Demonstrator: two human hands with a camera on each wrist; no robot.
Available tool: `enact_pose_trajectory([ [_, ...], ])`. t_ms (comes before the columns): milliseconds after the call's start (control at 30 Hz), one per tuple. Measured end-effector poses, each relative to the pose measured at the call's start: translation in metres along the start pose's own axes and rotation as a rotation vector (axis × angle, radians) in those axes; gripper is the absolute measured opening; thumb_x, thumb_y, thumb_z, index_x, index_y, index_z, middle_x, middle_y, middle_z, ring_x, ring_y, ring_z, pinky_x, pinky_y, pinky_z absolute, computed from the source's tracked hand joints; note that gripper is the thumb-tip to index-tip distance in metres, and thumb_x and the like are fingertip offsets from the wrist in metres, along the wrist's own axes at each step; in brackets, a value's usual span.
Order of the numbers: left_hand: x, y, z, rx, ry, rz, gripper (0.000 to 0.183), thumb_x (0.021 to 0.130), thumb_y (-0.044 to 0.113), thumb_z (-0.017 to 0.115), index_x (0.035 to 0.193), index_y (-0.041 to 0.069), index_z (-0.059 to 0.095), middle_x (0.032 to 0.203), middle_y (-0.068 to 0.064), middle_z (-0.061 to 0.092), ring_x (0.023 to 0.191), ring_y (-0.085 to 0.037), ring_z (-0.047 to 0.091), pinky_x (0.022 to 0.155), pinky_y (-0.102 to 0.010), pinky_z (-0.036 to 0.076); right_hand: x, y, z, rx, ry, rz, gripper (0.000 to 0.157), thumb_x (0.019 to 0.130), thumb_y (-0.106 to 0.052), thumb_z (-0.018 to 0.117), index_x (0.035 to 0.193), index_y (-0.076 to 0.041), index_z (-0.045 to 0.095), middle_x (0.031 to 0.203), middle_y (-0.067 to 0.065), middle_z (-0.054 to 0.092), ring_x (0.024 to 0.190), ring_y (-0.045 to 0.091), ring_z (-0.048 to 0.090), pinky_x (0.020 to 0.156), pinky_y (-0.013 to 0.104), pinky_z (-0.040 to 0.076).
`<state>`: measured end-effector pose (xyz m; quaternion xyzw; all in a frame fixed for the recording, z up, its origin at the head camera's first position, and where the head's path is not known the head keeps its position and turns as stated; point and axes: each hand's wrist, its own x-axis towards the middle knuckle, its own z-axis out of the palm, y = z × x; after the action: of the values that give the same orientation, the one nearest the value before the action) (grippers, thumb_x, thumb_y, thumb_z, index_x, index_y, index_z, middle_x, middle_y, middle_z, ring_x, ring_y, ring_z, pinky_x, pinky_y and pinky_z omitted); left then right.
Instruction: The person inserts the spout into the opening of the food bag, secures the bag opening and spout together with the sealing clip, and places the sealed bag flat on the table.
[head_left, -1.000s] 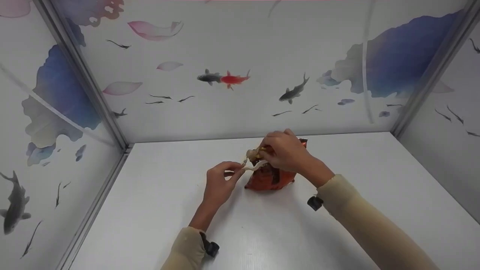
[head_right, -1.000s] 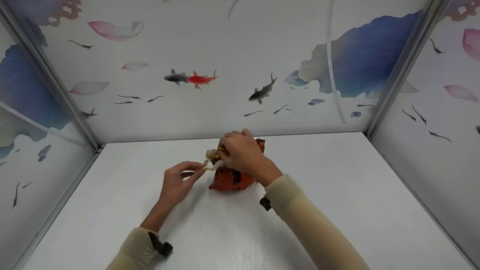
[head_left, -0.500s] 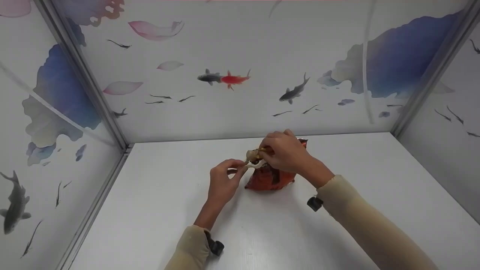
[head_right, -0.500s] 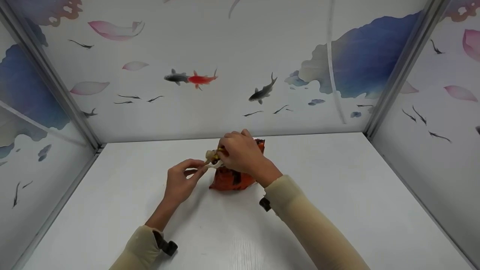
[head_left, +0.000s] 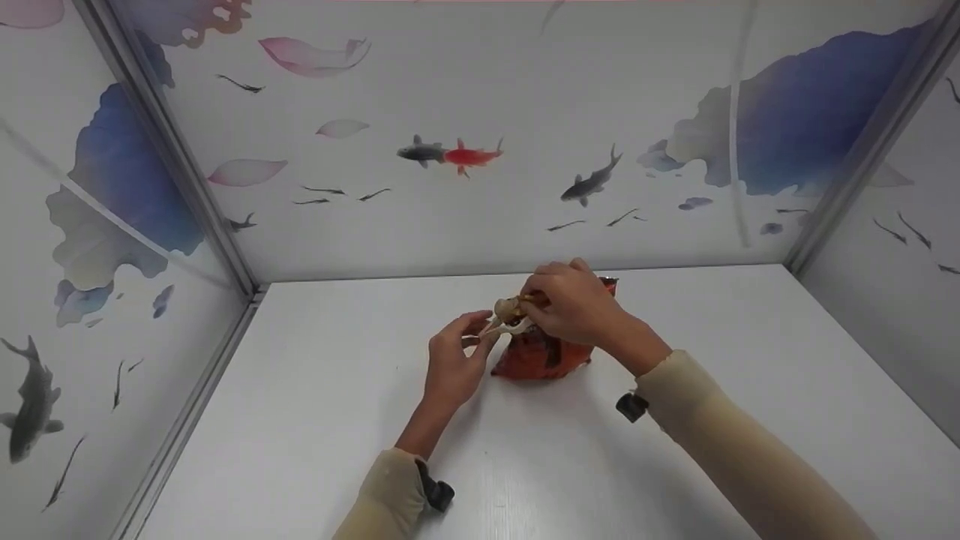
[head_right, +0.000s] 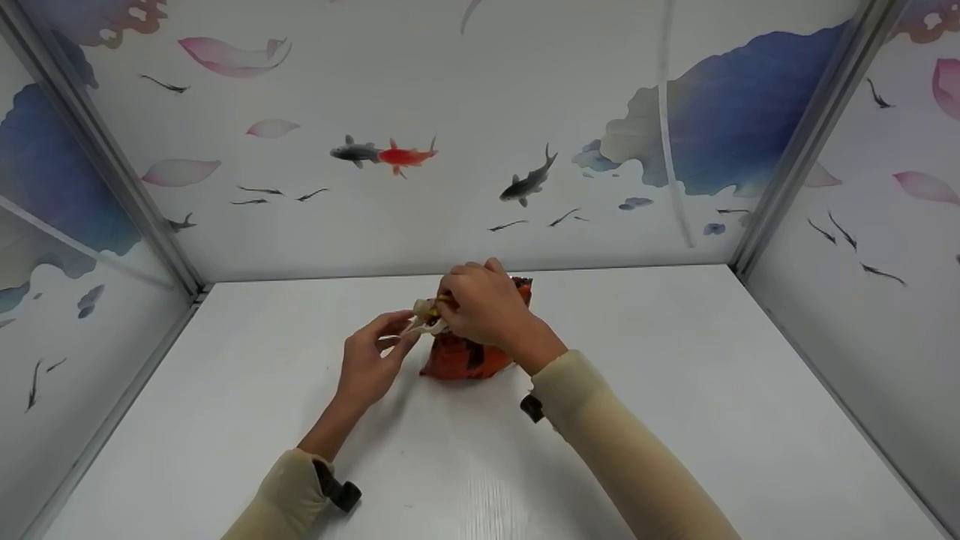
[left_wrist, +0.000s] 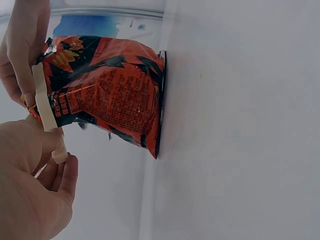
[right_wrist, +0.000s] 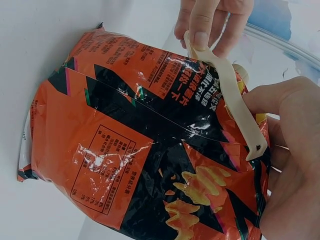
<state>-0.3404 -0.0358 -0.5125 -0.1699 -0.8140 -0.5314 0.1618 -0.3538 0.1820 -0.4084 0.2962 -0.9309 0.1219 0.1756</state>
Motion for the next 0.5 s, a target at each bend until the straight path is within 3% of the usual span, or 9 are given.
enact_pose_trajectory([
  [300, -0.0021, 0.0029, 0.0042, -0.009, -0.007, -0.024, 0.030, 0.103, 0.013, 0.075, 0.133, 0.011, 0.073, 0.124, -0.004, 0.077, 0.117, -0.016, 0.074, 0.098, -0.034, 0.063, -0.0018, 0.0003, -0.0021, 0.010, 0.004, -0.025, 0.014, 0.102, -0.026, 0.073, 0.105, -0.014, 0.081, 0.097, -0.001, 0.077, 0.097, 0.020, 0.071, 0.084, 0.045, 0.044],
  [500, -0.0033, 0.0023, 0.0063, -0.022, -0.015, -0.013, 0.027, 0.104, 0.014, 0.074, 0.131, 0.013, 0.072, 0.123, -0.002, 0.078, 0.116, -0.014, 0.073, 0.097, -0.032, 0.063, -0.0039, 0.0006, -0.0049, 0.007, -0.007, -0.032, 0.014, 0.101, -0.028, 0.075, 0.106, -0.016, 0.080, 0.101, -0.001, 0.077, 0.101, 0.022, 0.070, 0.088, 0.047, 0.047],
])
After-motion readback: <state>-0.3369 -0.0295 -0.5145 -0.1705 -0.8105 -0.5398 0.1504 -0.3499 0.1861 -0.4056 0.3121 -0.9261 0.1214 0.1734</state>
